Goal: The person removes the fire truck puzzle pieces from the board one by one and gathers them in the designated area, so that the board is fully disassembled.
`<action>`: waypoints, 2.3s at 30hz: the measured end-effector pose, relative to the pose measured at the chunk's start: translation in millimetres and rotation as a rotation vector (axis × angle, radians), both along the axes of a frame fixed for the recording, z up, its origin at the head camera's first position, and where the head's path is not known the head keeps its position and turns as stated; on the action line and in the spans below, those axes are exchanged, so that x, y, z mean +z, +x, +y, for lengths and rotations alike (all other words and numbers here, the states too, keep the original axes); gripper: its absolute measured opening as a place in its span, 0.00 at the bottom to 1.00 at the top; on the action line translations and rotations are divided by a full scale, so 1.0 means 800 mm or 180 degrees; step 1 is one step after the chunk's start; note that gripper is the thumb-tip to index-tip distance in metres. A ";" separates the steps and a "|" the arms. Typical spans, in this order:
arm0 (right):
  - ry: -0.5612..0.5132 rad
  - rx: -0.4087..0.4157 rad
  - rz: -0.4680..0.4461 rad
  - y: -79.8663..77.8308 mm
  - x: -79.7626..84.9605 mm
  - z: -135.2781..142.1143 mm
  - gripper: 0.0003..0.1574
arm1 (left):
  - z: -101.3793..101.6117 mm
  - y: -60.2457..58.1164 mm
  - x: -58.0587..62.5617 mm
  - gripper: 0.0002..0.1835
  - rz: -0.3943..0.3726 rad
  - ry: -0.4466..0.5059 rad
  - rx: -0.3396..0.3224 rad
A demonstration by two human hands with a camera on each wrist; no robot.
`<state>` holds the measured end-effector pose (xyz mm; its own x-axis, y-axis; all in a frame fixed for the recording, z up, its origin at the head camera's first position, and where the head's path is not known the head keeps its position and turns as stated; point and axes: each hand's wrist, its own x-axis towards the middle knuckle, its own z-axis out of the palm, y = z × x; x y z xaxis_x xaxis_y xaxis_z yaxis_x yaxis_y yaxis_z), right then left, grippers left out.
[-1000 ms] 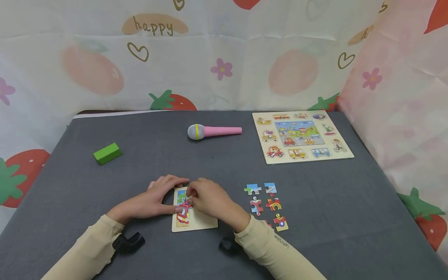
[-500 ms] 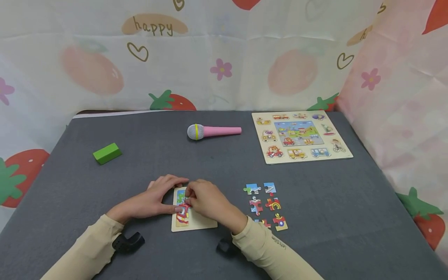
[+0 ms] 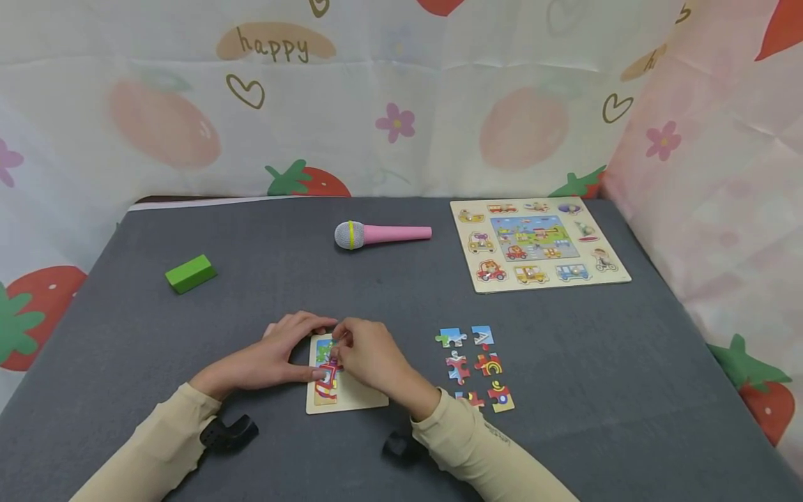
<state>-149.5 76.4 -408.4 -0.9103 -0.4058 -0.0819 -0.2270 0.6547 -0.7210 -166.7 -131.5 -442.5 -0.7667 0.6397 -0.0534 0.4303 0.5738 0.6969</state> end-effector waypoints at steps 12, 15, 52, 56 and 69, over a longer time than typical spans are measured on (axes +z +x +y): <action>-0.0417 -0.0417 -0.0573 -0.002 0.003 -0.005 0.14 | -0.001 0.000 0.002 0.40 -0.0031 0.0026 -0.0022; -0.0459 -0.0457 -0.0656 -0.002 0.002 -0.006 0.13 | -0.001 0.000 0.001 0.41 -0.0038 0.0021 -0.0015; -0.0453 -0.0702 -0.0466 -0.014 0.010 0.018 0.04 | 0.001 0.000 0.001 0.41 -0.0029 0.0005 0.0029; -0.0346 -0.0820 -0.0500 -0.021 0.015 0.048 0.05 | -0.001 0.000 0.001 0.39 -0.0029 -0.0013 0.0026; -0.0013 -0.0592 -0.0853 -0.035 0.021 0.140 0.05 | 0.000 0.001 0.002 0.34 -0.0053 -0.0057 -0.0022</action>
